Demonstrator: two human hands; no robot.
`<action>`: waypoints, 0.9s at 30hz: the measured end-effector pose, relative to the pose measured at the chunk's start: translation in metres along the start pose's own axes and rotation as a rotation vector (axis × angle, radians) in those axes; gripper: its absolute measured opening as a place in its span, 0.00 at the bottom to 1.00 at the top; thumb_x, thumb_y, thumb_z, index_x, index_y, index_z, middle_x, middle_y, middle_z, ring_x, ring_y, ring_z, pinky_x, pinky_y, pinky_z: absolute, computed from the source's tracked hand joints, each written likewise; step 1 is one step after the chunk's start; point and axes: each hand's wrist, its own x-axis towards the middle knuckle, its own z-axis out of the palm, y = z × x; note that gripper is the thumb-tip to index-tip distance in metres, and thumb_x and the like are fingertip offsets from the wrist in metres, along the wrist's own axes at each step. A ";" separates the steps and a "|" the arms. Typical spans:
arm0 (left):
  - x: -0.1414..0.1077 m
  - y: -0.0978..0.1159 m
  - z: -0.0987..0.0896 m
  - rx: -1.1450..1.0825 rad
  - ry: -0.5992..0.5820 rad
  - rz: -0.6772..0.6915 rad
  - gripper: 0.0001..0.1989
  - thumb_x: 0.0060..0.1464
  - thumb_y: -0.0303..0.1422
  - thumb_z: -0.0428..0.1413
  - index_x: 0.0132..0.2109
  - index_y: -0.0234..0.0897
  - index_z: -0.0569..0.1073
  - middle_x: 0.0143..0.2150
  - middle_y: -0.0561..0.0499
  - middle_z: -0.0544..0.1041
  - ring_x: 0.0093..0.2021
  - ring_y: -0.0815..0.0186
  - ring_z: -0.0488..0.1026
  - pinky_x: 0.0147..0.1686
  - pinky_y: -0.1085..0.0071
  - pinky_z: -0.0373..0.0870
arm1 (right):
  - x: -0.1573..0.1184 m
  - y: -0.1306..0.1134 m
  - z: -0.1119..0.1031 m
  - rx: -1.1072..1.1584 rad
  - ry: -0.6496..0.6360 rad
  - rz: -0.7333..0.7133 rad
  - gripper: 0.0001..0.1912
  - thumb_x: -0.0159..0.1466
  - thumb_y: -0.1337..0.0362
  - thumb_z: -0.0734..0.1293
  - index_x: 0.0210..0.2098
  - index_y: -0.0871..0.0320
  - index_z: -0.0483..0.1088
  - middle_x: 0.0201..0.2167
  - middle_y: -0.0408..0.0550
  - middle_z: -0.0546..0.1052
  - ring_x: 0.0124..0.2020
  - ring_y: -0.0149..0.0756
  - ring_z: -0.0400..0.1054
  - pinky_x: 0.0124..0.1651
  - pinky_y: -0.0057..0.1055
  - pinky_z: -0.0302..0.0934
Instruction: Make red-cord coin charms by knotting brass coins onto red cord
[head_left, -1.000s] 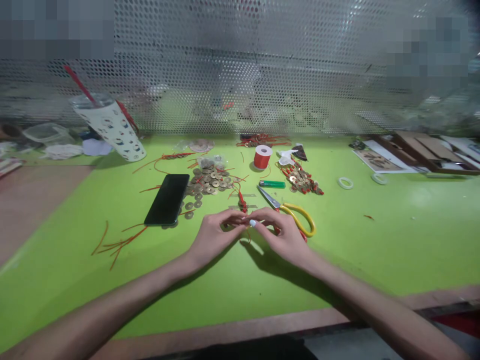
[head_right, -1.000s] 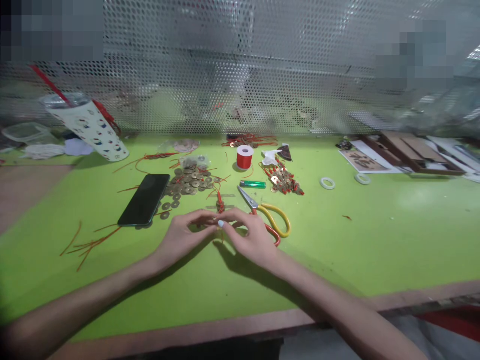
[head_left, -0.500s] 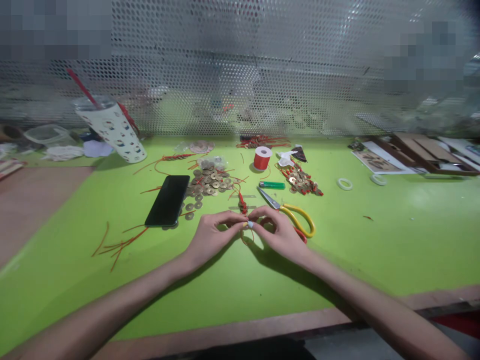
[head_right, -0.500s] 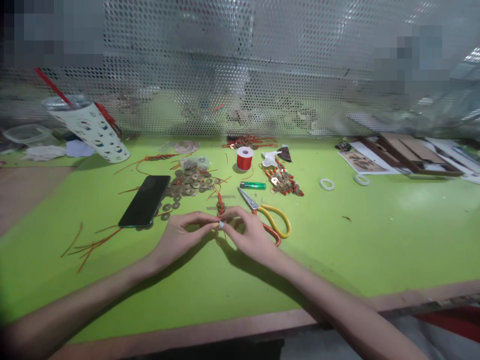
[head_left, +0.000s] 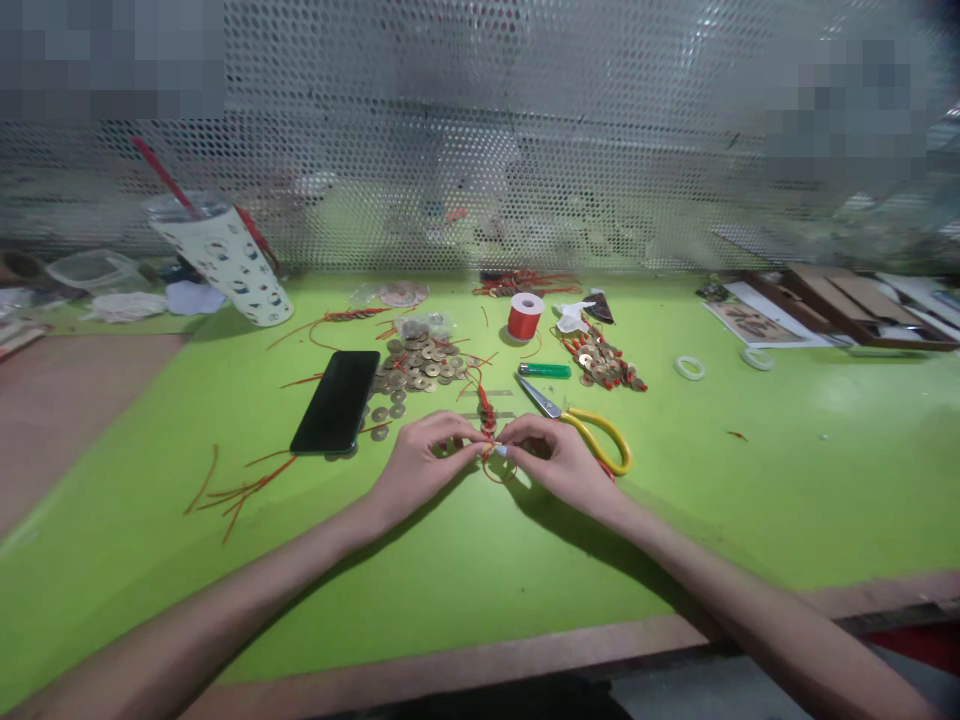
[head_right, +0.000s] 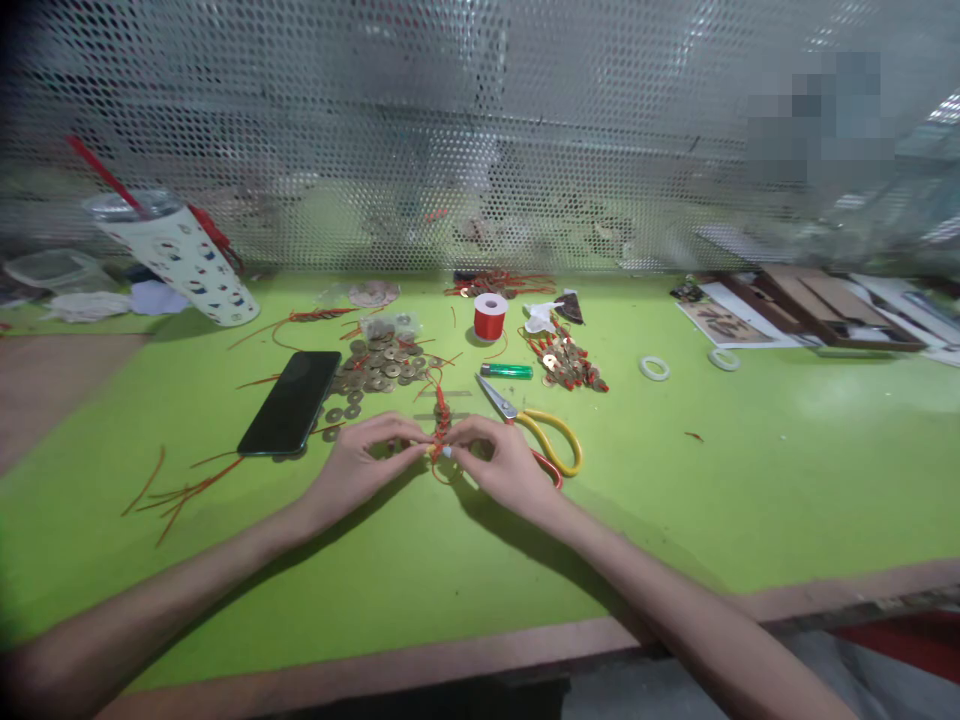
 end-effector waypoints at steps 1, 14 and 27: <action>0.001 -0.001 -0.001 0.006 0.000 -0.007 0.03 0.56 0.32 0.64 0.36 0.39 0.82 0.35 0.49 0.82 0.36 0.63 0.78 0.37 0.68 0.73 | 0.000 0.000 -0.001 -0.014 0.002 -0.005 0.04 0.64 0.66 0.68 0.38 0.58 0.76 0.36 0.48 0.81 0.36 0.36 0.75 0.40 0.33 0.68; 0.002 -0.004 -0.003 0.082 -0.079 0.072 0.03 0.57 0.33 0.63 0.38 0.38 0.80 0.37 0.50 0.81 0.38 0.63 0.77 0.41 0.67 0.71 | 0.000 -0.001 0.001 -0.192 -0.017 -0.061 0.04 0.67 0.68 0.65 0.39 0.57 0.74 0.36 0.46 0.79 0.36 0.36 0.73 0.41 0.33 0.65; -0.007 -0.022 -0.010 0.300 -0.157 0.372 0.05 0.61 0.28 0.60 0.42 0.38 0.81 0.38 0.47 0.78 0.40 0.62 0.73 0.41 0.65 0.69 | 0.002 0.005 -0.008 -0.427 -0.084 -0.154 0.05 0.67 0.71 0.66 0.36 0.59 0.74 0.34 0.48 0.78 0.36 0.37 0.71 0.42 0.33 0.64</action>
